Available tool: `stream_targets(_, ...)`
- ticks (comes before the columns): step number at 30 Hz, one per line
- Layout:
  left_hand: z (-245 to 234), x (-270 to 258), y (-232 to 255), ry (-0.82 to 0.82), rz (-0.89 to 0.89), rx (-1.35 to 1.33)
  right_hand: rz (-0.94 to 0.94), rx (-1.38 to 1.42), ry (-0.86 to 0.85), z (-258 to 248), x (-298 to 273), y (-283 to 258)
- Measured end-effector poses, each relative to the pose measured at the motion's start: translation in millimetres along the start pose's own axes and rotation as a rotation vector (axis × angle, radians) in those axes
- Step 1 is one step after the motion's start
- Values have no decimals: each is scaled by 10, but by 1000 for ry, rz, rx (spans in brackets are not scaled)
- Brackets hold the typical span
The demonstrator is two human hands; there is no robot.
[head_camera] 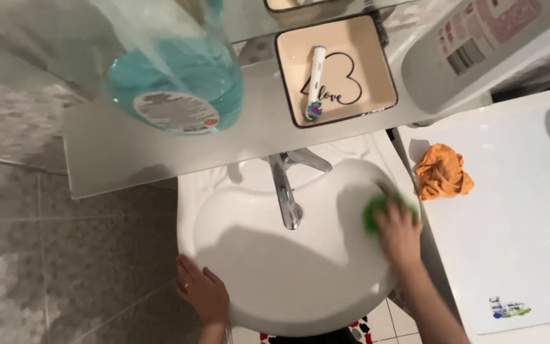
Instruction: Cleaning a bathroom sink and mirror using a sponge and cleaning agents.
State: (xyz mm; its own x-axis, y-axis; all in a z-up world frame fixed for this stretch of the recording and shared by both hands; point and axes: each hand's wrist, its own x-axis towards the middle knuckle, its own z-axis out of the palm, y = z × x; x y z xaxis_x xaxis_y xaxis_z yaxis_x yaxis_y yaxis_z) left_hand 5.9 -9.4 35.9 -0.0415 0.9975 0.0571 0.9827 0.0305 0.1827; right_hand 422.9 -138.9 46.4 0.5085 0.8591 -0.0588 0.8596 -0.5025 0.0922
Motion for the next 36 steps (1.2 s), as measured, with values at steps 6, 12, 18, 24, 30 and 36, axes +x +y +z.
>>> stream_targets(6, -41, -46, 8, 39, 41, -2, -327, 32, -805, 128, -439, -466)
stream_targets(12, -100, -6, -14, -60, -18, -19, -431, -517, -69, 766, 781, -322)
stream_targets(18, -130, -21, 35, -16, -41, -138, -6, -234, -244, 992, 716, -703)
stream_targets(24, -53, -39, -53, -15, -38, -142, 187, -55, -208, 1303, 873, -1078)
stream_targets(30, 17, -36, -107, 39, 79, 42, 16, 359, 60, 2266, 599, -1638)
stream_targets(36, -103, 13, -73, 22, 33, -210, 294, 95, -246, 973, 721, -1482)
